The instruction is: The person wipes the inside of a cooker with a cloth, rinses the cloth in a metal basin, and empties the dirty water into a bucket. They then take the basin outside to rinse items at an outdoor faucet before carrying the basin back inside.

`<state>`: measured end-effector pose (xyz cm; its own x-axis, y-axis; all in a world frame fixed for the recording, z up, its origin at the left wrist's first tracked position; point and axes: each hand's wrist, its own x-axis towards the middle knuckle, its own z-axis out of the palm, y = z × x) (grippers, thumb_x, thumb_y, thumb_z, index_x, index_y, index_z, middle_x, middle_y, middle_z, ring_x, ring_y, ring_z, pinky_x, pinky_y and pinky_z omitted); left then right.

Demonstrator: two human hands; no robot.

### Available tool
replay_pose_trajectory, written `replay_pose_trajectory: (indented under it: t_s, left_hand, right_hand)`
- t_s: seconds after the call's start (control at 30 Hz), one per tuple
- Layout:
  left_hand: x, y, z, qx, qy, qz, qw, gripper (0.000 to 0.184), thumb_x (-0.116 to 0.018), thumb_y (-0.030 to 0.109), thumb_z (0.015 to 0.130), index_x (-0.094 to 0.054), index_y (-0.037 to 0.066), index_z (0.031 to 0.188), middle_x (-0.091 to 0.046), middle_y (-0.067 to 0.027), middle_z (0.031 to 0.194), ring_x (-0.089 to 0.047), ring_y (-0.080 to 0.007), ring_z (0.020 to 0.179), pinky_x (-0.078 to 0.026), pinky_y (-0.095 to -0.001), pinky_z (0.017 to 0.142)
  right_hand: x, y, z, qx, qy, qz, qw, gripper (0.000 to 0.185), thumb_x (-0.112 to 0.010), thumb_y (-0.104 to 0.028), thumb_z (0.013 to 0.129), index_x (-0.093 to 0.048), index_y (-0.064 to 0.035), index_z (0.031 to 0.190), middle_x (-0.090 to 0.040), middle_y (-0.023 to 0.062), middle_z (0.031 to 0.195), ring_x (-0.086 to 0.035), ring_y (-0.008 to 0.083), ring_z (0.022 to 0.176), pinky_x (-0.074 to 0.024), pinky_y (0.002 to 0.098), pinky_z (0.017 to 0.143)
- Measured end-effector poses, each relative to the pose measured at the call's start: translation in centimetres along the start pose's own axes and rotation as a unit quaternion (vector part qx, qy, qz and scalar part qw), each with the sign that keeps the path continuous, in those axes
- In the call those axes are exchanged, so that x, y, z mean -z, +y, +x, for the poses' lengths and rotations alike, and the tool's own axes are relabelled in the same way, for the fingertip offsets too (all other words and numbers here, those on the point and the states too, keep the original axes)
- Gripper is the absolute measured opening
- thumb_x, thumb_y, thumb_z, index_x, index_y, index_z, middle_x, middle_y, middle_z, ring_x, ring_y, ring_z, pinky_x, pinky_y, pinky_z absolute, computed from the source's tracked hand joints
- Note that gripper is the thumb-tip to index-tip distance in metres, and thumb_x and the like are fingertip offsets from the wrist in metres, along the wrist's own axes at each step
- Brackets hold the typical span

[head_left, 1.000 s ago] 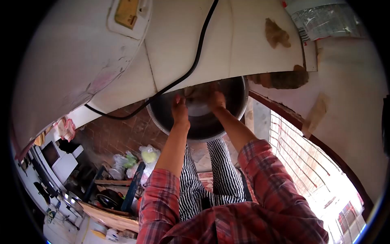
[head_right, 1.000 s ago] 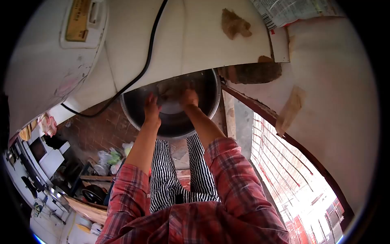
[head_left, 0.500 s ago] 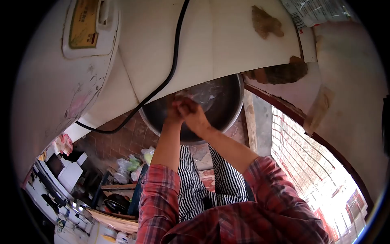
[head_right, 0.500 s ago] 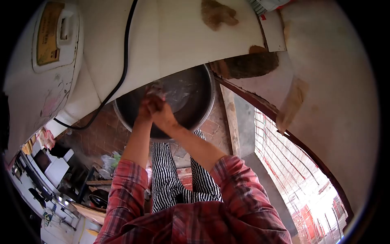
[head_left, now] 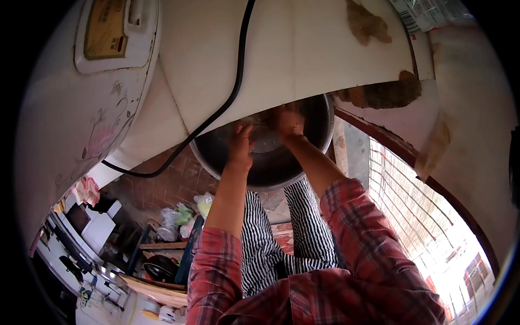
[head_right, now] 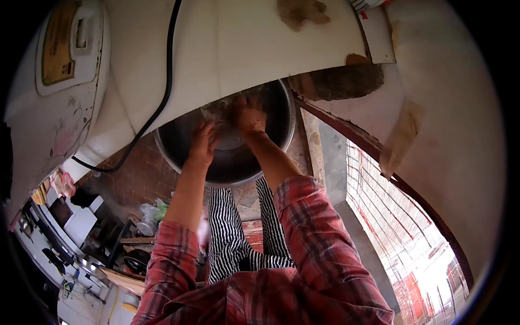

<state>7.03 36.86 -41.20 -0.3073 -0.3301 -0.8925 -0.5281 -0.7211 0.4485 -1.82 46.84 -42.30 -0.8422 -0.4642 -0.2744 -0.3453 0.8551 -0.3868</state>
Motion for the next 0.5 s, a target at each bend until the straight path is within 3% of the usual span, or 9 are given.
replay_pose_trajectory:
  t_s: [0.03,0.1,0.17,0.2,0.27,0.3,0.37,0.43,0.5]
  left_hand:
    - [0.3,0.6,-0.4,0.021,0.036,0.06,0.997,0.036,-0.054,0.029,0.085,-0.05,0.017,0.118,-0.053,0.0002,0.112,-0.049,-0.0147,0.105,-0.043,-0.0335,0.079]
    - [0.4,0.9,-0.6,0.004,0.057,0.056,0.997,0.037,-0.054,0.029,0.084,-0.048,0.019,0.12,-0.052,0.0004,0.113,-0.048,-0.0147,0.106,-0.041,-0.0345,0.08]
    - [1.1,0.5,0.0,-0.011,0.079,0.056,0.995,0.039,-0.053,0.028,0.083,-0.046,0.02,0.121,-0.051,0.0006,0.114,-0.046,-0.0148,0.108,-0.04,-0.0354,0.081]
    - [1.4,0.3,0.6,-0.031,0.076,0.038,0.996,0.039,-0.052,0.029,0.085,-0.046,0.021,0.123,-0.051,0.0002,0.115,-0.047,-0.015,0.107,-0.04,-0.0366,0.082]
    - [1.7,-0.3,1.4,-0.053,0.069,0.018,0.996,0.039,-0.051,0.03,0.086,-0.046,0.021,0.124,-0.051,-0.0003,0.115,-0.047,-0.0151,0.105,-0.04,-0.0377,0.083]
    - [1.0,0.4,0.6,-0.001,0.047,-0.028,0.998,0.039,-0.049,0.031,0.087,-0.046,0.019,0.124,-0.052,-0.0023,0.114,-0.048,-0.0158,0.104,-0.042,-0.0374,0.083]
    - [0.9,0.5,0.9,0.052,0.024,-0.074,0.996,0.04,-0.048,0.032,0.088,-0.046,0.018,0.125,-0.052,-0.0043,0.114,-0.049,-0.0165,0.103,-0.044,-0.0371,0.083]
    - [3.1,-0.6,3.7,0.143,-0.1,-0.24,0.955,0.038,-0.044,0.031,0.091,-0.046,0.009,0.123,-0.054,-0.0086,0.109,-0.051,-0.0184,0.1,-0.044,-0.0333,0.085]
    - [4.5,-1.8,5.2,0.077,-0.135,-0.192,0.969,0.036,-0.043,0.03,0.092,-0.047,0.008,0.12,-0.054,-0.0081,0.107,-0.052,-0.0181,0.097,-0.045,-0.0327,0.084]
  right_hand:
    - [-1.4,0.4,-0.4,-0.016,0.126,-0.007,0.992,0.02,-0.05,-0.032,0.083,-0.057,-0.0183,0.097,-0.06,0.0122,0.094,-0.06,0.0318,0.089,-0.05,0.0427,0.072]
    - [-4.4,1.8,-0.4,-0.001,0.042,-0.031,0.999,0.028,-0.052,-0.033,0.082,-0.052,-0.0153,0.104,-0.054,0.0149,0.101,-0.054,0.0326,0.101,-0.0479,0.043,0.079]
    - [-3.5,1.9,-0.8,0.179,-0.083,0.046,0.979,0.031,-0.054,-0.033,0.081,-0.051,-0.0128,0.104,-0.054,0.0163,0.101,-0.054,0.0333,0.099,-0.0476,0.0433,0.079]
    - [-3.0,1.5,-0.9,0.179,-0.084,0.048,0.979,0.031,-0.054,-0.033,0.081,-0.051,-0.0128,0.104,-0.054,0.0163,0.101,-0.054,0.0333,0.099,-0.0476,0.0433,0.079]
    - [-1.8,0.6,-0.7,-0.114,-0.051,0.067,0.99,0.026,-0.055,-0.033,0.078,-0.056,-0.0123,0.094,-0.055,0.0136,0.098,-0.056,0.0304,0.096,-0.0479,0.0427,0.079]
    - [-1.4,-0.2,-0.8,-0.115,-0.048,0.065,0.99,0.026,-0.055,-0.033,0.078,-0.056,-0.0123,0.094,-0.055,0.0136,0.098,-0.056,0.0304,0.096,-0.0479,0.0427,0.079]
    - [-1.3,-2.4,-2.1,0.008,-0.045,0.202,0.978,0.02,-0.059,-0.028,0.076,-0.059,-0.0092,0.084,-0.058,0.0136,0.093,-0.059,0.0281,0.088,-0.0497,0.0397,0.069]
    - [-2.0,-4.1,-3.7,0.153,-0.029,0.256,0.954,0.02,-0.061,-0.026,0.075,-0.058,-0.0071,0.08,-0.059,0.0162,0.092,-0.06,0.0264,0.088,-0.0497,0.0385,0.064]
    - [-0.5,-5.7,-4.9,0.203,-0.011,0.212,0.956,0.02,-0.06,-0.026,0.077,-0.057,-0.006,0.08,-0.061,0.018,0.082,-0.061,0.0291,0.078,-0.0494,0.0376,0.061]
